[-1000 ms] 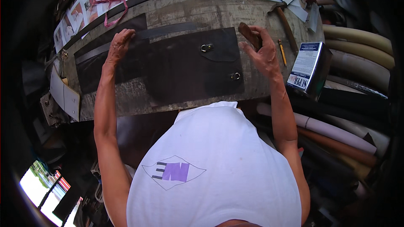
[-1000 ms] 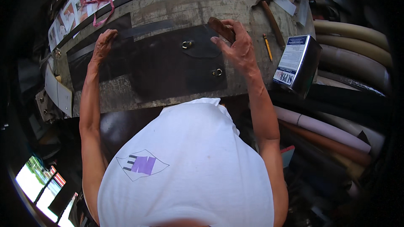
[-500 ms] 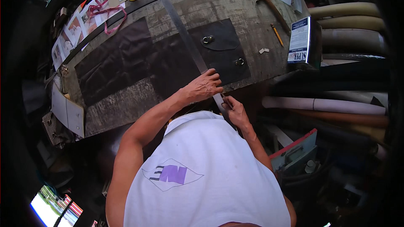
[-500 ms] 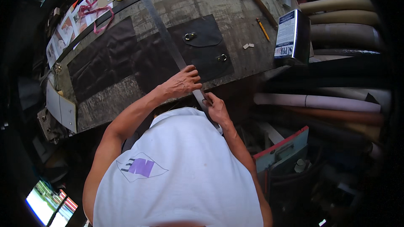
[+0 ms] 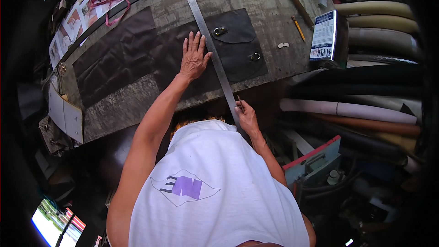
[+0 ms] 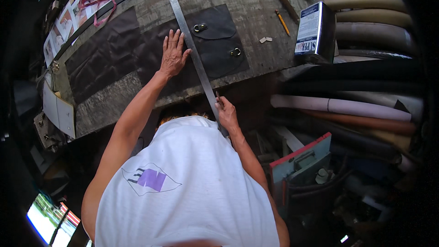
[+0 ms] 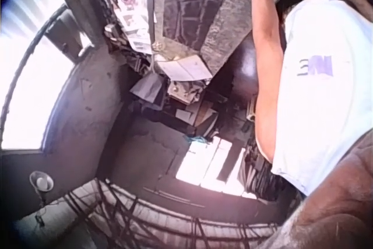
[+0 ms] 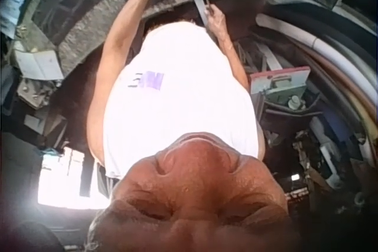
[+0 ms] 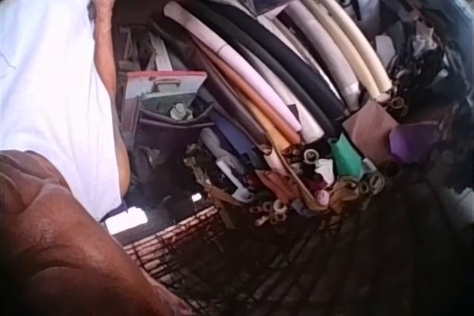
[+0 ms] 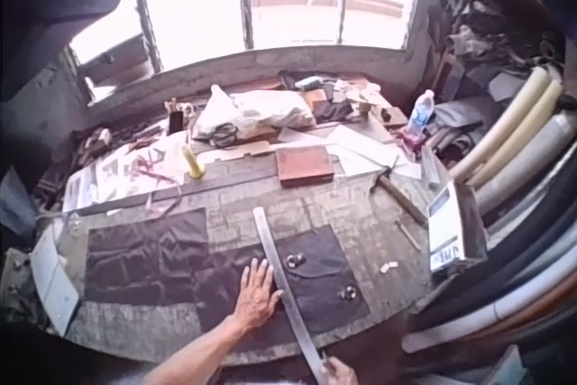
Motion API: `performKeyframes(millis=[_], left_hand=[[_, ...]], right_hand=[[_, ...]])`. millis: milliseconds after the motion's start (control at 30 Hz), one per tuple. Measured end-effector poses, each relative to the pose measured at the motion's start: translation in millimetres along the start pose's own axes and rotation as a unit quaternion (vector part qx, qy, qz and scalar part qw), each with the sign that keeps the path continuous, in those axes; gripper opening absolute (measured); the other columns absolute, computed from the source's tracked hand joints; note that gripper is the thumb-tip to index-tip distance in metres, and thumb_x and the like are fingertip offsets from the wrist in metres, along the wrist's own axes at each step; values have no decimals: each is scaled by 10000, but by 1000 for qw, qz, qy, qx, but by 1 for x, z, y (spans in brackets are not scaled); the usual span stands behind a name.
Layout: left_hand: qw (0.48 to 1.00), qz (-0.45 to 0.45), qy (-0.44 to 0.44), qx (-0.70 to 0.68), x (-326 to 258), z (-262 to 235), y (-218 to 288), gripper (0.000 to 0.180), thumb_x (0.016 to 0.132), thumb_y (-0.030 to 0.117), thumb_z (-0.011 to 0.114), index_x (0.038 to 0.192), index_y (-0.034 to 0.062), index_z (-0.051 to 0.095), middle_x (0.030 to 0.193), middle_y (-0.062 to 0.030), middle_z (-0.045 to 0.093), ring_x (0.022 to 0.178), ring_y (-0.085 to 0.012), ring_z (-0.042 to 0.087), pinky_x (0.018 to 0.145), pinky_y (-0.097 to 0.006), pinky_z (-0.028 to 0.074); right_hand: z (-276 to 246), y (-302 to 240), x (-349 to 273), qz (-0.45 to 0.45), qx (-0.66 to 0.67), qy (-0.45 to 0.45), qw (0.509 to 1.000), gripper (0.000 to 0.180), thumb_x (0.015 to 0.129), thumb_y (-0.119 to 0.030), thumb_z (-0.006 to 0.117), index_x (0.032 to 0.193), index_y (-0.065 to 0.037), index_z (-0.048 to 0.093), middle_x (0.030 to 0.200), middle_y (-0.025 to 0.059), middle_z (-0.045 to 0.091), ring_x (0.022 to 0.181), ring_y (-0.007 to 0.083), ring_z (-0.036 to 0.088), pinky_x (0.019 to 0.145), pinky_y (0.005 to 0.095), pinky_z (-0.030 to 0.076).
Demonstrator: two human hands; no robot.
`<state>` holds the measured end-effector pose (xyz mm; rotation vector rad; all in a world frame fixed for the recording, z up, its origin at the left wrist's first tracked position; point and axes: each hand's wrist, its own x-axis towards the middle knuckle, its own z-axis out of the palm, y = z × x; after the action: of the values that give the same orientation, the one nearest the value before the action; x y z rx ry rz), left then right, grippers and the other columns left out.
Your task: The recorder marks a piece of leather using a template and ruler, then cuts it along the marked lines.
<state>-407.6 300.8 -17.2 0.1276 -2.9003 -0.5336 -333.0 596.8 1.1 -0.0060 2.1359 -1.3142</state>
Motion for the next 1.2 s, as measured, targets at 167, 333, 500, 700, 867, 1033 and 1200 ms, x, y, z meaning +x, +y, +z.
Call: performKeyframes(millis=[167, 333, 500, 700, 867, 1033, 1200], left_hand=[[999, -4, -16, 36, -4, 8, 0, 617, 993, 408, 463, 1475, 42, 343, 1570, -127, 257, 1474, -346, 150, 1193, -481, 109], [998, -7, -25, 50, -4, 7, 2, 609, 1001, 433, 428, 1485, 73, 343, 1586, -73, 245, 1479, -340, 136, 1196, -475, 99], [998, -10, -28, 50, -4, 9, 0, 624, 988, 441, 447, 1489, 85, 344, 1591, -62, 237, 1483, -342, 119, 1196, -489, 93], [997, -10, -39, 67, -2, 8, 4, 661, 981, 481, 438, 1500, 88, 325, 1600, -53, 213, 1488, -330, 95, 1200, -478, 73], [997, -10, -46, 68, -2, 8, 2, 682, 979, 511, 426, 1508, 97, 309, 1601, -51, 207, 1489, -324, 89, 1201, -468, 67], [998, 0, -22, 51, -4, 6, 2, 657, 971, 474, 479, 1491, 96, 344, 1599, -85, 203, 1487, -339, 88, 1196, -489, 68], [996, 68, -49, 38, -9, -3, 26, 562, 945, 328, 565, 1435, 88, 434, 1566, -112, 271, 1482, -351, 122, 1185, -533, 64]], right_hand=[[-1, -3, 1, 13, -7, -9, 1000, 202, 899, -122, 628, 1062, -3, 611, 840, 143, 654, 778, 188, 634, 717, 331, 489], [-1, 3, 2, 31, 5, -22, 999, 204, 904, -123, 623, 1063, 4, 611, 830, 126, 649, 780, 163, 621, 719, 322, 488], [-2, -9, 0, 23, 31, -43, 998, 183, 919, -113, 616, 1047, 17, 599, 867, 91, 647, 822, 100, 575, 732, 285, 467], [-8, -14, 3, 37, 23, -67, 997, 200, 904, -116, 642, 1035, 27, 590, 829, 26, 588, 805, 74, 520, 728, 264, 450], [-6, -13, 6, 17, 13, -38, 999, 195, 906, -144, 653, 1018, 11, 612, 793, 36, 614, 747, 97, 545, 703, 278, 461], [-21, -33, 26, -47, -81, 130, 987, 164, 873, -114, 660, 1004, -20, 632, 855, 157, 641, 786, 327, 640, 692, 372, 483], [-41, -39, 63, -225, -201, 272, 914, 259, 848, -46, 613, 1106, -35, 636, 1062, 134, 639, 891, 333, 662, 737, 386, 538]])
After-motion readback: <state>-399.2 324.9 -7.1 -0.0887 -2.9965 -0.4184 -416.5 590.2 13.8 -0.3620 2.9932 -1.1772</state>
